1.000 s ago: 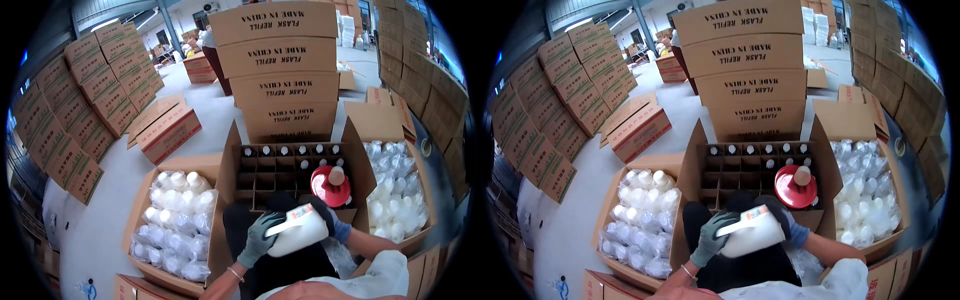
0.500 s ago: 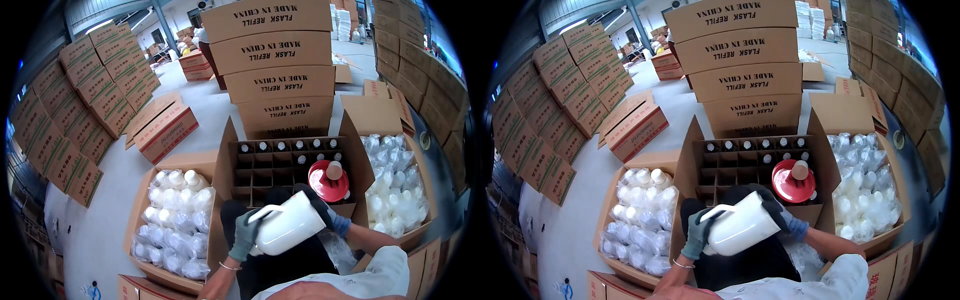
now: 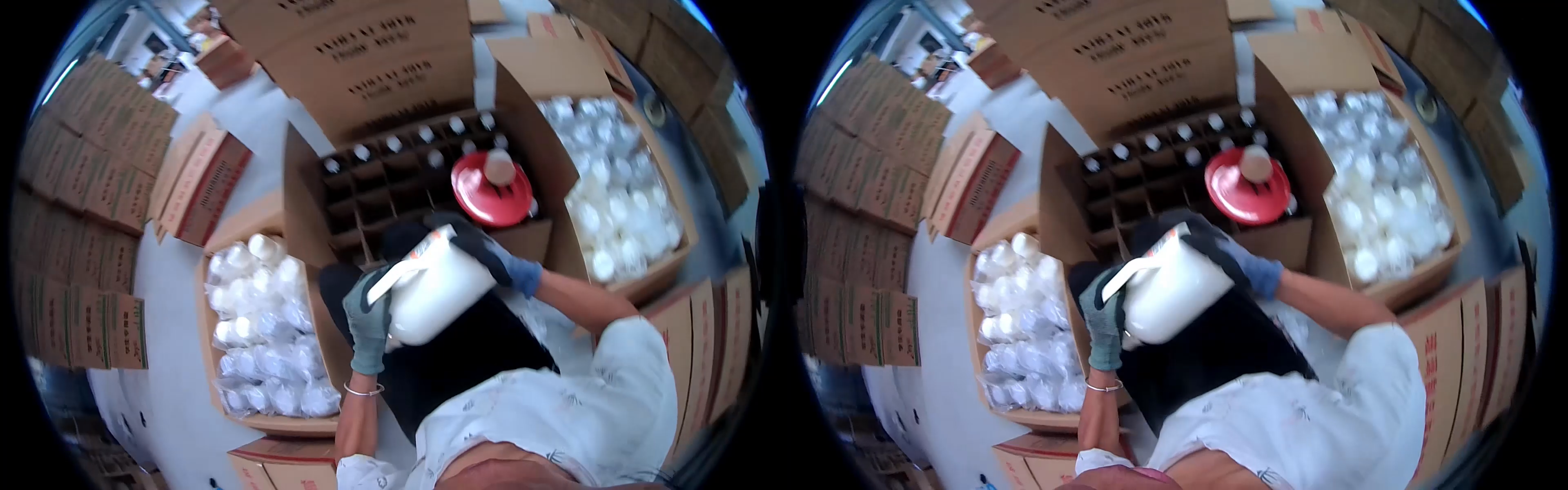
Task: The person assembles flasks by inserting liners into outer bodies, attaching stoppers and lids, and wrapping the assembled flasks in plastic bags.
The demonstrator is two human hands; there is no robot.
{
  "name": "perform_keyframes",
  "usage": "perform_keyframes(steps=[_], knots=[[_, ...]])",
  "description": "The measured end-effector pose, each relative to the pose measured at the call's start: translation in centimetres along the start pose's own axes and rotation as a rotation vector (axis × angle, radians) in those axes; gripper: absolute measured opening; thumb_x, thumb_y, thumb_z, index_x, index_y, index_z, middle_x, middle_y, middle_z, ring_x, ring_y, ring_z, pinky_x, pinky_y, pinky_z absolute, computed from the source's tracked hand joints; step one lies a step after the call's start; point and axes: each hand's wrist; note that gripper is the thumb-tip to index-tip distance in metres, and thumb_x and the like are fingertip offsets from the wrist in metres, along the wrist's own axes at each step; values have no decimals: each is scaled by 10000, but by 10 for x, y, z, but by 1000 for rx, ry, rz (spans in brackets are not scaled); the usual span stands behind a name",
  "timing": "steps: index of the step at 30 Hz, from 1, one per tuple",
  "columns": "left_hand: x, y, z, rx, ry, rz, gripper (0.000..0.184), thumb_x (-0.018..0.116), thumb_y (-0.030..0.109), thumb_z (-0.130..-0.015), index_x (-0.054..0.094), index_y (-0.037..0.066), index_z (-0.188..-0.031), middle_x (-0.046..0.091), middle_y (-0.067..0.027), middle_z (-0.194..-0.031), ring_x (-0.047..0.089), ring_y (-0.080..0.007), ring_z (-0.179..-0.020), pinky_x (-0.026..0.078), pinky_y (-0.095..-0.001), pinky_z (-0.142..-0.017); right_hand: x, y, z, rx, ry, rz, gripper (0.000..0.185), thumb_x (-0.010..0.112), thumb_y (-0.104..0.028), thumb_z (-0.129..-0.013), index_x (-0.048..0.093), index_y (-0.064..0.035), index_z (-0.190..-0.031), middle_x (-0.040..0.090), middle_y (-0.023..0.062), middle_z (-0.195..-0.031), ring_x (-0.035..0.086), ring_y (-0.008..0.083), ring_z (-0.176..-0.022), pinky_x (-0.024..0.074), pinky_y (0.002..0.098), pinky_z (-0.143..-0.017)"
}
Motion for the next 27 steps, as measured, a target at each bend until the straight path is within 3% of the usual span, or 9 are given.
perform_keyframes(steps=[4, 8, 11, 12, 16, 21, 22, 25, 27], knots=[[-5, 45, -33, 456, -221, -487, 287, 611, 33, -721, 672, 76, -998, 666, -95, -1103, 598, -314, -1089, 420, -443, -1027, -3, 27, -3, 107, 201, -484, 487, 524, -333, -969, 419, -91, -1378, 525, 112, -1297, 567, 203, -1141, 470, 322, -989], [-17, 26, -42, 373, -180, -329, 239, 572, 78, -806, 697, 18, -1001, 695, -127, -1072, 622, -329, -1086, 445, -413, -991, -2, 25, -20, 35, 165, -244, 564, 493, -396, -965, 372, -91, -1424, 406, 134, -1409, 460, 235, -1264, 371, 350, -1073], [-43, -8, -29, -282, -43, -9, 243, 553, 85, -867, 690, -3, -1048, 687, -178, -1002, 658, -278, -939, 507, -363, -862, -3, 13, -27, -232, 42, 254, 659, 491, -489, -934, 360, -87, -1440, 365, 145, -1441, 381, 268, -1330, 294, 392, -1115], [-48, -19, -32, 121, -210, -524, 237, 532, 85, -893, 684, -20, -1043, 680, -161, -945, 655, -257, -861, 517, -358, -809, -5, 13, -28, -348, -15, 489, 693, 491, -523, -922, 359, -86, -1443, 357, 149, -1447, 357, 280, -1348, 269, 407, -1126], [-33, -18, -22, -63, 96, -255, 240, 534, 99, -892, 671, -48, -1022, 679, -151, -934, 652, -258, -815, 524, -359, -768, -4, 14, -39, -211, -56, 119, 831, 578, -581, -815, 363, -80, -1443, 258, 154, -1518, 248, 305, -1409, 188, 442, -1148], [-37, -2, -35, -178, 104, -165, 394, 474, 210, -870, 672, -64, -1072, 686, -152, -1064, 646, -219, -967, 512, -333, -841, -21, 16, -68, -388, -107, 299, 675, 704, -301, -823, 421, -79, -1395, 405, 144, -1396, 384, 284, -1317, 289, 409, -1117], [-42, -6, -35, -185, 114, -86, 389, 489, 209, -902, 640, -64, -1132, 665, -150, -1117, 645, -225, -973, 509, -338, -873, -31, 16, -71, -115, -10, 68, 683, 738, -220, -806, 420, -74, -1392, 416, 142, -1380, 401, 286, -1304, 311, 421, -1113], [-55, -31, -18, -194, 98, -419, 456, 476, 213, -989, 428, -48, -1359, 573, -160, -1257, 603, -218, -1070, 493, -369, -940, -173, 73, -103, -115, 522, 1495, 808, 721, -474, -746, 423, -98, -1396, 312, 242, -1450, 421, 403, -1263, 372, 490, -1037], [-60, -57, -3, -190, 96, -120, 461, 567, 150, -929, 451, -51, -1327, 583, -158, -1239, 584, -237, -1110, 477, -367, -948, -278, 109, -115, 128, 752, 1705, 1017, 764, -533, -635, 320, -126, -1454, 230, 251, -1502, 290, 456, -1334, 283, 529, -1088]])
Point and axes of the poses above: each hand's wrist, its own z-axis away from the middle knuckle, its own x-axis out of the palm, y = z × x
